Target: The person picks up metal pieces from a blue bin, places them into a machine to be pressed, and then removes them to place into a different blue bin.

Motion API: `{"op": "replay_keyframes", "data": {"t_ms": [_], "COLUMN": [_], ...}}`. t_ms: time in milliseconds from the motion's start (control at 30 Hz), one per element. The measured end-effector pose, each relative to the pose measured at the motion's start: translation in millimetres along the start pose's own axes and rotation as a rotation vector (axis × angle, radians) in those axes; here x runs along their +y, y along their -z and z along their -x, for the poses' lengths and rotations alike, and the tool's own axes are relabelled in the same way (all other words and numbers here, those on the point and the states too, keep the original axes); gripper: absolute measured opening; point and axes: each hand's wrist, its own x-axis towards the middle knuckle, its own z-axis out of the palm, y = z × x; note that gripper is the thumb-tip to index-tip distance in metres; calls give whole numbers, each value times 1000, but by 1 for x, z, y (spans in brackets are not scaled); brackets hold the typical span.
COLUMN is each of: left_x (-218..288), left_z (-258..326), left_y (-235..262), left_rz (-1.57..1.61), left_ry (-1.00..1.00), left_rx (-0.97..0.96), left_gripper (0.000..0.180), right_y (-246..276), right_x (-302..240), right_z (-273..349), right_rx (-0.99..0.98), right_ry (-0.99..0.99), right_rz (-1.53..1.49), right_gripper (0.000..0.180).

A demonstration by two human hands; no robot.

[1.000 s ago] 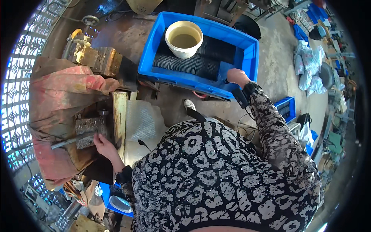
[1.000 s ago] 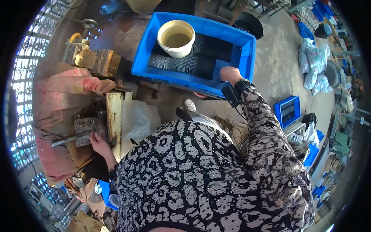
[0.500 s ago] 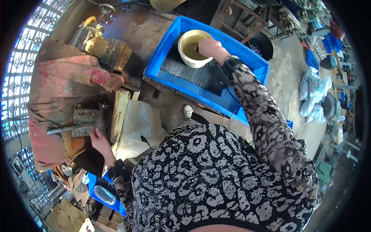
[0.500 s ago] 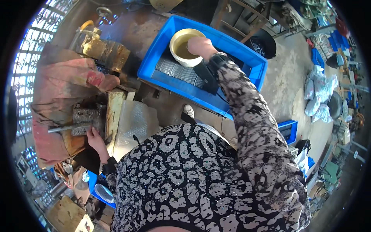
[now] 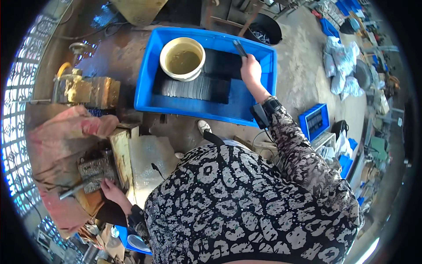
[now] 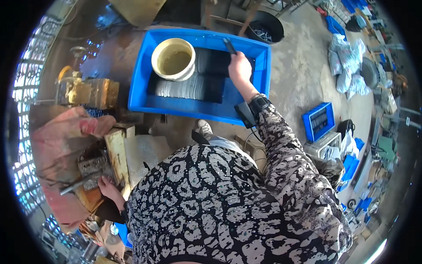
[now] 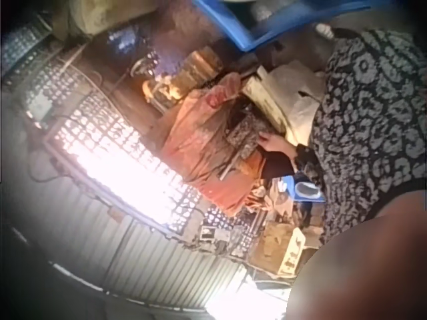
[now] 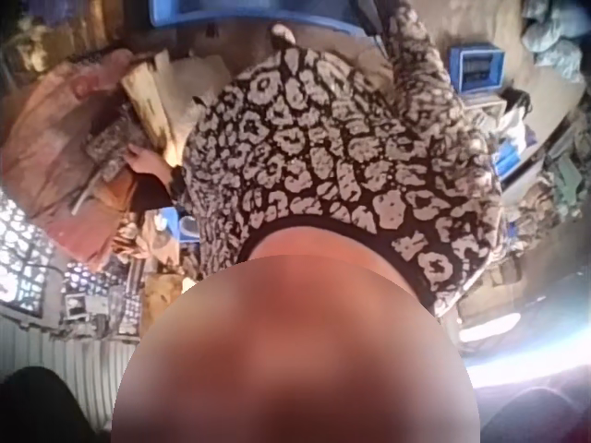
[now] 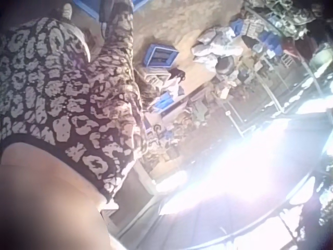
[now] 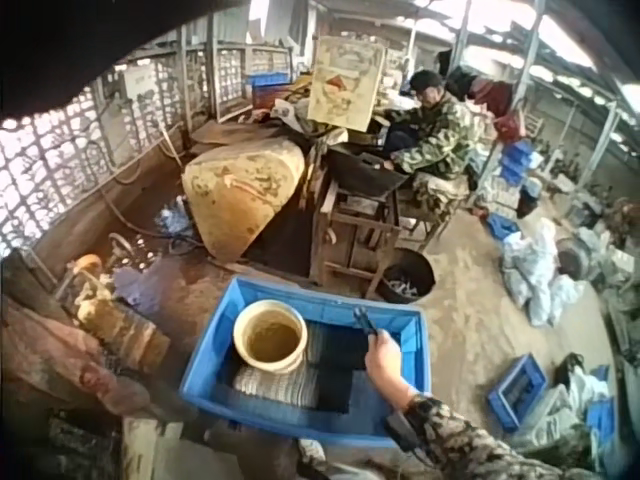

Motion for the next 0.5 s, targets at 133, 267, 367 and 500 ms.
{"op": "replay_keyframes", "data": {"t_ms": [133,267,367,500], "left_x": [5,7,7,9], "left_z": [-1,-3,-2,-1], "left_y": [2,2,2,3], "left_rz": [-50,-100,-144,-205], "left_ry": [30,20,5,3], "left_rx": [-35,-59,-59,-56], "left_gripper": [34,35,36,36], "right_y": [-32,-59,-64,-60], "right_x": [88,120,116,107], "right_z": [-14,-20,-18,-15], "right_rx": [47,-9,19,-65], "right_ry": [-286,-364,-471,-452], "right_rz": [112,166,102,218], "right_gripper": [23,23,21,20]}}
